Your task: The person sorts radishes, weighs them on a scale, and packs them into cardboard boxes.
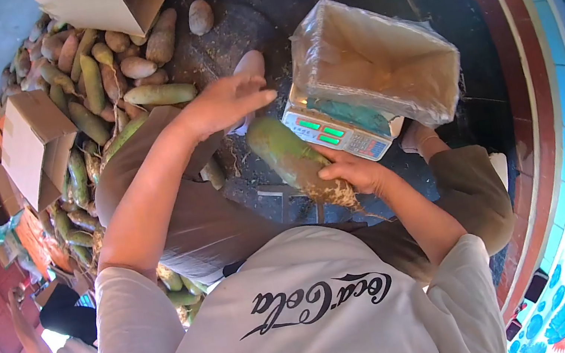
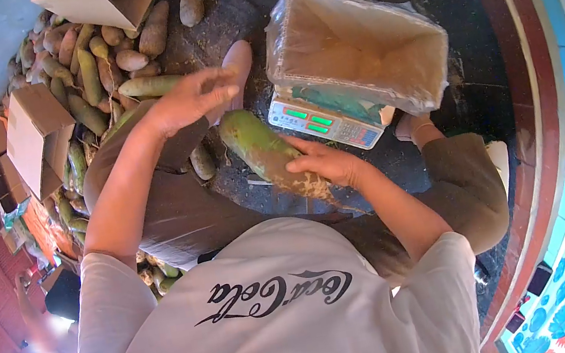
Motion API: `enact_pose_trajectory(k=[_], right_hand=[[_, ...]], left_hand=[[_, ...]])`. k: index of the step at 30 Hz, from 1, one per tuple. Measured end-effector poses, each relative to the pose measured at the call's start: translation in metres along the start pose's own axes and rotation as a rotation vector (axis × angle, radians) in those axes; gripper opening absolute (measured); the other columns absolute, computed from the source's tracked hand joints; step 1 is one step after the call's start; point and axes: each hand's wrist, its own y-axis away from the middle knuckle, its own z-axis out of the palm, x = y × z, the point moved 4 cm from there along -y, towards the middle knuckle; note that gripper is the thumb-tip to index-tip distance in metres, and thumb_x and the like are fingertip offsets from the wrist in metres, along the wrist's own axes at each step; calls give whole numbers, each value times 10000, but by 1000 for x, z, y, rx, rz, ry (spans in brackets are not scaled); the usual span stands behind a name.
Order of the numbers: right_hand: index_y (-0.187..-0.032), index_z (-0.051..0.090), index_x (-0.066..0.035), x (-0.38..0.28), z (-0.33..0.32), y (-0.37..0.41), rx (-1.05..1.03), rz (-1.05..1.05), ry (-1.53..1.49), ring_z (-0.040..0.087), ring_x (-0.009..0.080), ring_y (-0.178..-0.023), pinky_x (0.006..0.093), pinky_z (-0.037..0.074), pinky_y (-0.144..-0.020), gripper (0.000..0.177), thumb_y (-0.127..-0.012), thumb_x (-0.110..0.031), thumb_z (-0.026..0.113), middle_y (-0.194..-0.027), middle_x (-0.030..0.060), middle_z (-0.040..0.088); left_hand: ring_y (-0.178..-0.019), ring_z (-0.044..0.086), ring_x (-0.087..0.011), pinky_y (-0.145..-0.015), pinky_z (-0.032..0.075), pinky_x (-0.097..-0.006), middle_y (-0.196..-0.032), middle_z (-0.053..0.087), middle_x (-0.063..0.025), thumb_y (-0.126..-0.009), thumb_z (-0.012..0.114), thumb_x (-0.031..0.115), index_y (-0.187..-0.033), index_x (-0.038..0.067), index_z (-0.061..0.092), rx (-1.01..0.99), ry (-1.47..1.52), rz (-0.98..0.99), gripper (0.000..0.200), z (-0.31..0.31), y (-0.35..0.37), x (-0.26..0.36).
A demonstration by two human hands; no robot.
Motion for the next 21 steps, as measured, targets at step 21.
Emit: enact_pose_trajectory(k=[21], right_hand=[[-1146, 539, 1, 18, 58, -22, 548, -465, 445, 577, 243, -953, 320, 423, -851, 370, -928, -279, 433, -1020, 172, 614]], left_hand=[[-885, 538, -162, -767, 467, -283, -991, 528, -93, -734, 731, 108, -1120, -1, 440, 545, 896, -132, 496, 47, 96, -39]])
